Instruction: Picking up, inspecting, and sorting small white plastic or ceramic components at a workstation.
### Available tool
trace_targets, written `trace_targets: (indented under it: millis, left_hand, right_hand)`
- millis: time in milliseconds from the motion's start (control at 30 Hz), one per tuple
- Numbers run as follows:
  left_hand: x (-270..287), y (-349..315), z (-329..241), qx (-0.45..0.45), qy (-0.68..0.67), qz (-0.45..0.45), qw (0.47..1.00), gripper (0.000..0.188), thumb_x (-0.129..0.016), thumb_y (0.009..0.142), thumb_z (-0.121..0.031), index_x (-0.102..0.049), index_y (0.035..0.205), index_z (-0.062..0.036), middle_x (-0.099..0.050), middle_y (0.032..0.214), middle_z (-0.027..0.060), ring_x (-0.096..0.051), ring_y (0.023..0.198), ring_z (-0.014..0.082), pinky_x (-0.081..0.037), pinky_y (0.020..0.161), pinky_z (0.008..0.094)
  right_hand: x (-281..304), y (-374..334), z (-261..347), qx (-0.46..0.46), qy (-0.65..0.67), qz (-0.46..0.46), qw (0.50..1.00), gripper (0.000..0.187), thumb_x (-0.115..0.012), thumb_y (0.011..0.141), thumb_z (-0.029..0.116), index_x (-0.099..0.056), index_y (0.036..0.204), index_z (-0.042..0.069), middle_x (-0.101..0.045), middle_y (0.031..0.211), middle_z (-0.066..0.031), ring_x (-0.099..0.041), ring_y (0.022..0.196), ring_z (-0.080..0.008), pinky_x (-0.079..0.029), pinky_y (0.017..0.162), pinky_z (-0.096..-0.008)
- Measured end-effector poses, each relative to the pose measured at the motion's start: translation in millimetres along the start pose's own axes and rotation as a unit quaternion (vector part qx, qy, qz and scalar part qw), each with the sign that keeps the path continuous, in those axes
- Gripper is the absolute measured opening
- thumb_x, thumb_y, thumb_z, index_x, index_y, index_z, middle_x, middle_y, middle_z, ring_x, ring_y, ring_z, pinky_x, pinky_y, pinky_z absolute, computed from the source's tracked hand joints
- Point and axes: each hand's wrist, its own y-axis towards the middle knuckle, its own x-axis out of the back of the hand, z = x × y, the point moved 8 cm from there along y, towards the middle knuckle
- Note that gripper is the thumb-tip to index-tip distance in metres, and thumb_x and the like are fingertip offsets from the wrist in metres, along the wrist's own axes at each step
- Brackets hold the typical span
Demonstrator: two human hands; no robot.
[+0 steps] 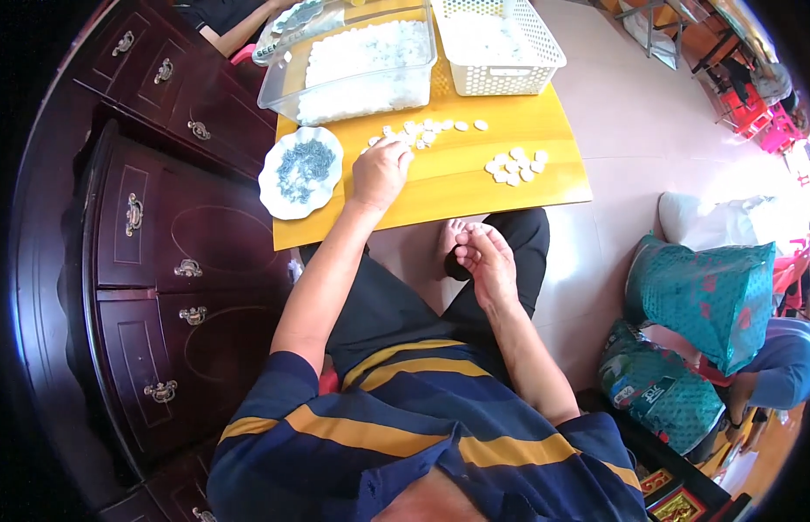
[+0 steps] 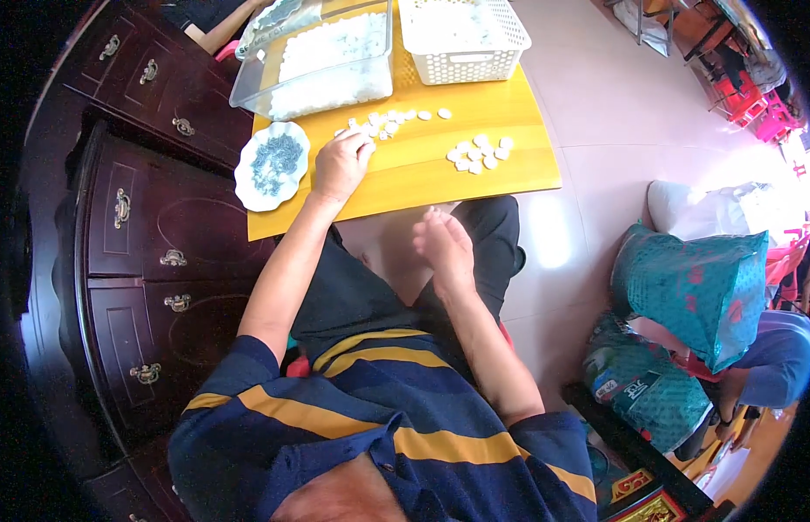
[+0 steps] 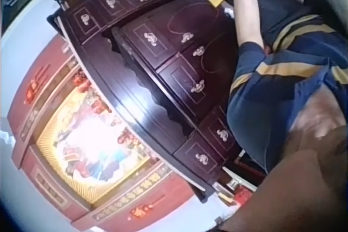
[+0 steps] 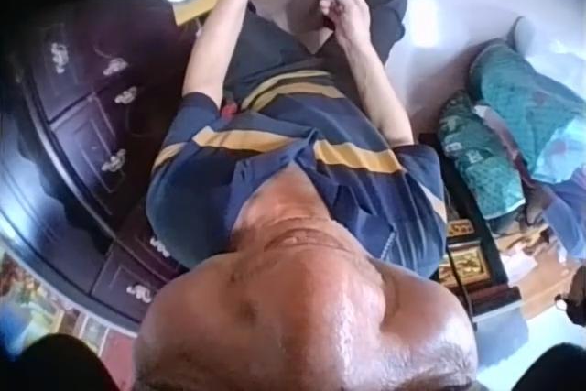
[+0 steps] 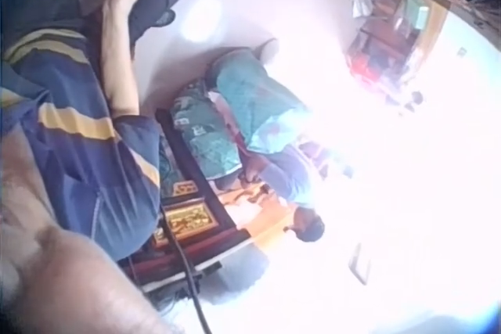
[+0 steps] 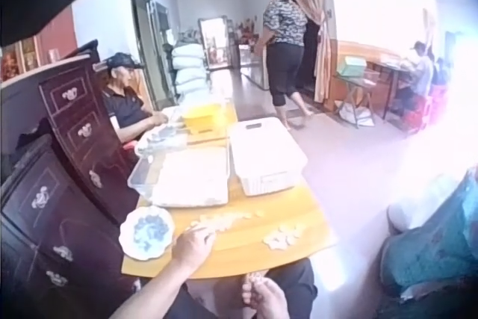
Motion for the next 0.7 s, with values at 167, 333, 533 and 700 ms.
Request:
trace_targets:
  millis: [167,333,533,700]
  left_hand:
    - [-7,-2,0,-0.011,0.043,0.012,0.999,0.009,-0.066,0.092,-0.017,-0.065,0.096,-0.0085,-0.069,0.093,0.0124,-0.068,0.082,0.0353,-0.056,0.071,0.0445]
    - [-6,-16,6,-0.007,0.015,0.012,1.0,0.008,-0.064,0.092,-0.013,-0.061,0.093,-0.005,-0.067,0.089,0.0135,-0.067,0.077,0.0356,-0.055,0.065,0.0441]
    - [30,-53,13,0.035,-0.156,-0.064,0.985,0.005,-0.062,0.09,-0.002,-0.058,0.089,-0.0031,-0.064,0.075,0.0105,-0.066,0.065,0.0277,-0.052,0.059,0.0386]
    - [40,-77,31,0.112,-0.231,-0.056,0.965,0.007,-0.063,0.089,0.002,-0.058,0.089,-0.0028,-0.064,0.074,0.0096,-0.066,0.061,0.018,-0.051,0.058,0.0314]
  right_hand:
    - [-5,-4,5,0.02,-0.047,0.0,0.999,0.017,-0.061,0.104,0.023,-0.065,0.106,0.007,-0.068,0.09,-0.0006,-0.061,0.074,-0.0079,-0.05,0.069,-0.0213]
    - [-14,-3,20,0.118,-0.102,0.025,0.987,0.014,-0.06,0.105,0.019,-0.065,0.108,0.007,-0.071,0.093,-0.0024,-0.064,0.076,-0.0077,-0.051,0.071,-0.0212]
    - [-16,8,42,0.162,-0.153,0.018,0.975,0.012,-0.06,0.105,0.017,-0.064,0.106,0.006,-0.069,0.094,-0.0038,-0.061,0.076,-0.0077,-0.048,0.073,-0.0216]
    - [-44,30,77,0.216,-0.259,0.048,0.94,0.013,-0.061,0.104,0.014,-0.064,0.11,0.003,-0.069,0.095,-0.0034,-0.061,0.08,-0.0093,-0.049,0.078,-0.0228]
